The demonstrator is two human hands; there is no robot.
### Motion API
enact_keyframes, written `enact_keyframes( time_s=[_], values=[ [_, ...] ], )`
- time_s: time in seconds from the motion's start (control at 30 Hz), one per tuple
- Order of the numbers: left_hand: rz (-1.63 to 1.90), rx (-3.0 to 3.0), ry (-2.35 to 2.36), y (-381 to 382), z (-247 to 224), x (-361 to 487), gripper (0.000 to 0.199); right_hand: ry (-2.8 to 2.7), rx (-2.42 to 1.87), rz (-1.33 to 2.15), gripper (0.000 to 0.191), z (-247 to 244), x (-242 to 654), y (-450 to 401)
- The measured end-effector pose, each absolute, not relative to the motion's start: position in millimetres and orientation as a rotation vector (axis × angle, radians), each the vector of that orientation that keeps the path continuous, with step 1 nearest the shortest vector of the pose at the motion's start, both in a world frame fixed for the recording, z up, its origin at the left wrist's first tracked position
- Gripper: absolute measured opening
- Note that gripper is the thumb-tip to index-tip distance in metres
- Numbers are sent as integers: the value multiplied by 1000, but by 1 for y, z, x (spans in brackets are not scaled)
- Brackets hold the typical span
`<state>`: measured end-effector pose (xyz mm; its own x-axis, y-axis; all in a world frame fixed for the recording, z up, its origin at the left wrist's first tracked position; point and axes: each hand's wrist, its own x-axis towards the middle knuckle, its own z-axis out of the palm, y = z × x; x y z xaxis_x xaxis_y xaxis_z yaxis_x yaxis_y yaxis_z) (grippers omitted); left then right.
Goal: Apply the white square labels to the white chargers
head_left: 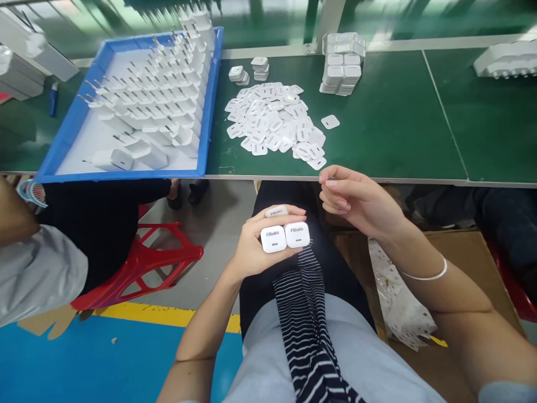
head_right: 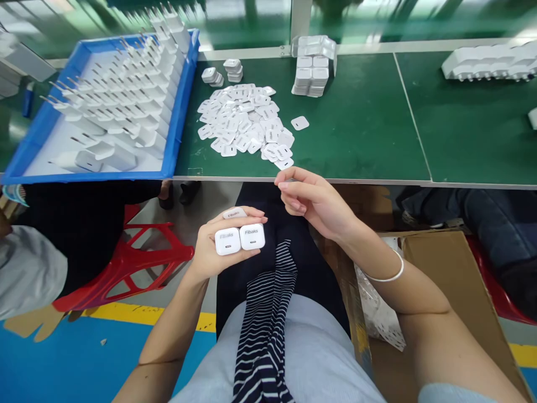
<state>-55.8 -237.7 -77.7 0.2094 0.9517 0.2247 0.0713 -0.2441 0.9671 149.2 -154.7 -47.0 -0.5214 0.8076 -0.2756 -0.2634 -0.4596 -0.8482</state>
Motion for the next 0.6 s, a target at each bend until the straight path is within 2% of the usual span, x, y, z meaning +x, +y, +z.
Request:
enact_keyframes(
  time_s=[0.2,0.33,0.5,0.6],
  values=[
    [1001,1782,1120,-239,-44,-103,39,-956,-912,2091,3,-52,159,-157],
    [744,2000,1702,-239,8,-178,29,-1000,-987,2146,2,-57,168,-158],
    [84,2014,2388,-205,54,-249,11,-1028,-980,2208,3,-65,167,-159],
    [63,1853,2533,-171,61,-268,8,-1058,-1006,2208,4,-66,164,-162]
  ],
)
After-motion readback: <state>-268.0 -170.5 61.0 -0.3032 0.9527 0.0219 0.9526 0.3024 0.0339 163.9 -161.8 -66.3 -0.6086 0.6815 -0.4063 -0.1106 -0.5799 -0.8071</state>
